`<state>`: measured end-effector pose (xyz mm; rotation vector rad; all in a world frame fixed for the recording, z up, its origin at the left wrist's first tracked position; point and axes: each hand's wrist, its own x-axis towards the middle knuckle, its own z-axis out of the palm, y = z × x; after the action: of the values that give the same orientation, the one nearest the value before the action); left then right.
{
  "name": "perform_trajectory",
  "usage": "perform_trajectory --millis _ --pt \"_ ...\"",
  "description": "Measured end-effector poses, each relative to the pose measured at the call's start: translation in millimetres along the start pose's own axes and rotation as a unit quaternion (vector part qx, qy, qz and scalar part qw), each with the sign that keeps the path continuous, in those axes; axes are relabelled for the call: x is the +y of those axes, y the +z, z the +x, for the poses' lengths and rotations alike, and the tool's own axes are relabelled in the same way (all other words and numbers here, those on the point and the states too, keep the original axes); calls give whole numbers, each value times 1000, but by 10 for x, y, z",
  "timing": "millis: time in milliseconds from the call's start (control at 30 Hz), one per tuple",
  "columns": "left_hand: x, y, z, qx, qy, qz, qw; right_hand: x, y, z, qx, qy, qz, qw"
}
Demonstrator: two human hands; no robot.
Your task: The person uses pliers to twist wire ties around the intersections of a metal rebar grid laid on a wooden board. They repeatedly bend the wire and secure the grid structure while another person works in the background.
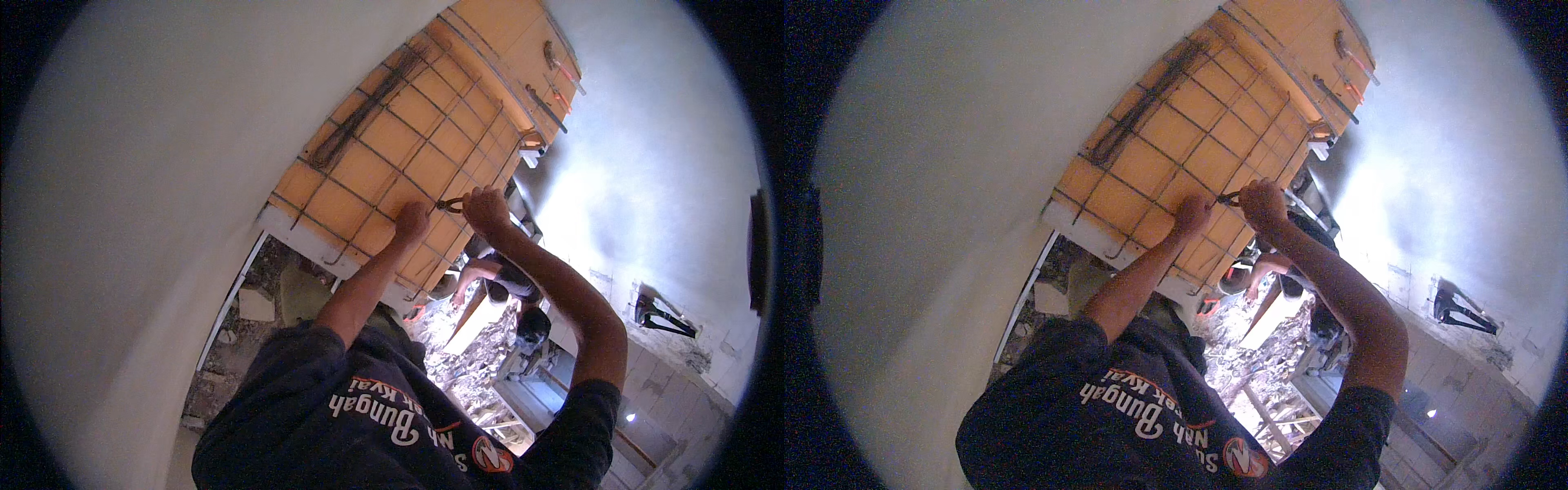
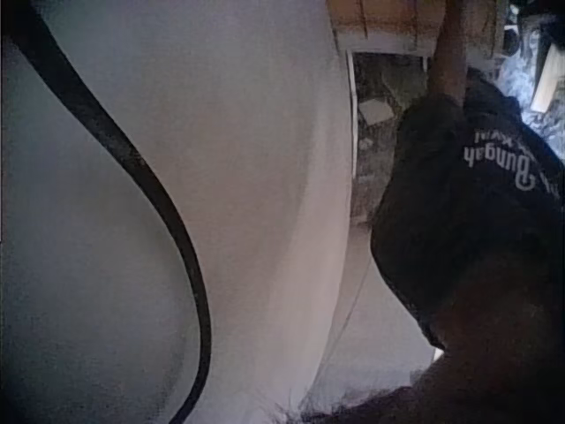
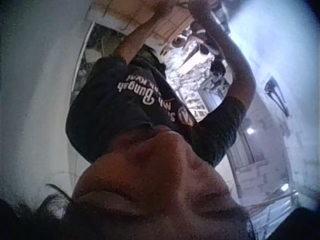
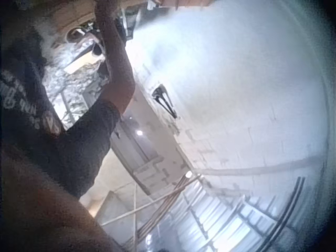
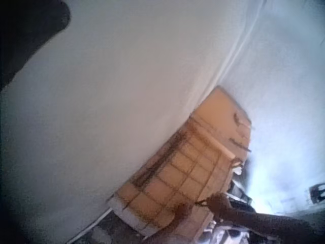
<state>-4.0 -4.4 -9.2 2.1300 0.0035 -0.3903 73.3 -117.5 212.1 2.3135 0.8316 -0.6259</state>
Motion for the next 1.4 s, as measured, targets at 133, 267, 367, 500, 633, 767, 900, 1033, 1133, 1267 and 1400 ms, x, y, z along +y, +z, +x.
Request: perform_trajectory --millis 133,267,367,500,633,767,900,1033,1133,1267,1400 --pt "-53 151 77 -25 6 6 1000 196 319 -78 26 -124 82 989" --pt "-179 265 137 20 15 13 1000 237 339 98 -303 226 551 744" --pt "-129 161 35 25 8 11 1000 211 302 44 -342 233 563 716" --pt "64 -26 -11 11 4 -45 999 244 488 -141 -153 -17 323 934" --pt "146 -115 -11 52 25 -63 996 255 762 -267 -46 -32 255 965" --pt "306 -221 -125 50 13 -65 997 274 792 -438 -60 -48 197 977" --pt "266 -144 -74 115 48 -87 988 218 672 -550 -36 -23 133 990" --pt "140 -220 122 72 112 -31 991 103 402 -565 -87 59 98 990" --pt "181 -283 214 67 192 103 974 90 441 -626 -18 75 33 996" --pt "329 -489 413 16 306 290 907 58 480 -643 13 92 10 996" --pt "223 -479 679 -10 426 295 855 -2 253 -578 -21 110 -22 993"
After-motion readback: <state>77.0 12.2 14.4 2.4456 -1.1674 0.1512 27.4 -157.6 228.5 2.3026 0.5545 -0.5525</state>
